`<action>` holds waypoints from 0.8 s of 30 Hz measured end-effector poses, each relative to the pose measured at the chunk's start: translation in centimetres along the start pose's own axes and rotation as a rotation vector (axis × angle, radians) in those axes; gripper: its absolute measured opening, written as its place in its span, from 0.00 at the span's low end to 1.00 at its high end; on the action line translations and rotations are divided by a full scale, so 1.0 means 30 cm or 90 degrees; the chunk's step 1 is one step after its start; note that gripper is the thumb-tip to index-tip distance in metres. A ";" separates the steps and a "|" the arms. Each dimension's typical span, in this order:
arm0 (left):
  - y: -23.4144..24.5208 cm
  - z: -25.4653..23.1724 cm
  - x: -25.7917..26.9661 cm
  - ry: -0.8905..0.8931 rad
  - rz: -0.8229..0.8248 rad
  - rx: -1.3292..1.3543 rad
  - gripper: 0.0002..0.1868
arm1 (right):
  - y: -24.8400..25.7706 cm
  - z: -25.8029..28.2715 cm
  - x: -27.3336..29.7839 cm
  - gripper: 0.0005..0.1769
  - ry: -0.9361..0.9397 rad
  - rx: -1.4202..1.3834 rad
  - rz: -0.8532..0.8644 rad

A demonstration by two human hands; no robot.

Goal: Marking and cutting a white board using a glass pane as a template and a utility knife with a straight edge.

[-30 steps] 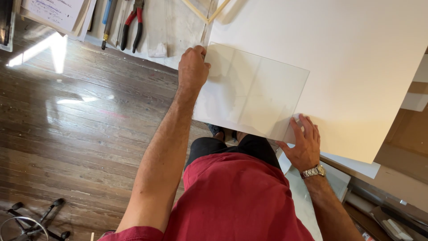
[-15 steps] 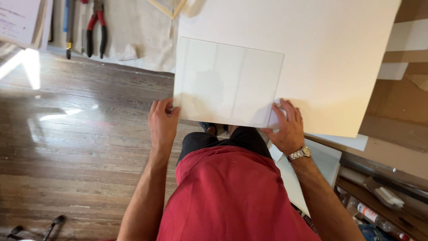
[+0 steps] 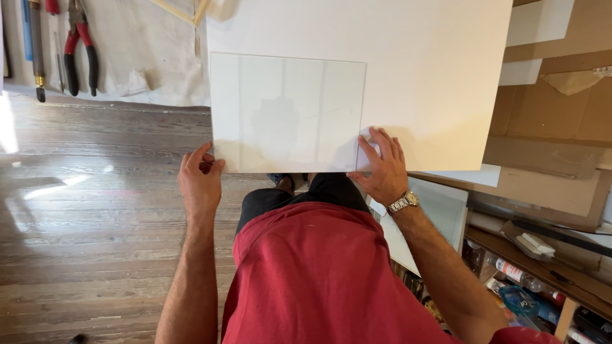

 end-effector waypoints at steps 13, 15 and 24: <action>-0.022 -0.229 -0.399 -0.167 -0.052 -0.135 0.17 | 0.010 0.018 -0.010 0.46 0.023 0.005 -0.043; -0.075 -0.235 -0.481 -0.148 -0.032 -0.158 0.16 | 0.011 0.016 -0.007 0.46 0.027 0.003 -0.042; -0.112 -0.240 -0.617 0.060 0.106 -0.203 0.09 | 0.043 0.034 -0.017 0.48 0.024 -0.029 0.051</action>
Point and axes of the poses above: each hand's wrist, its own x-axis away from the middle knuckle, its own y-axis out of the back of the hand, z = x × y, the point moved 6 cm from there along -x, towards the middle knuckle, and after that the axes turned 5 degrees about -y, right-handed, at the moved point
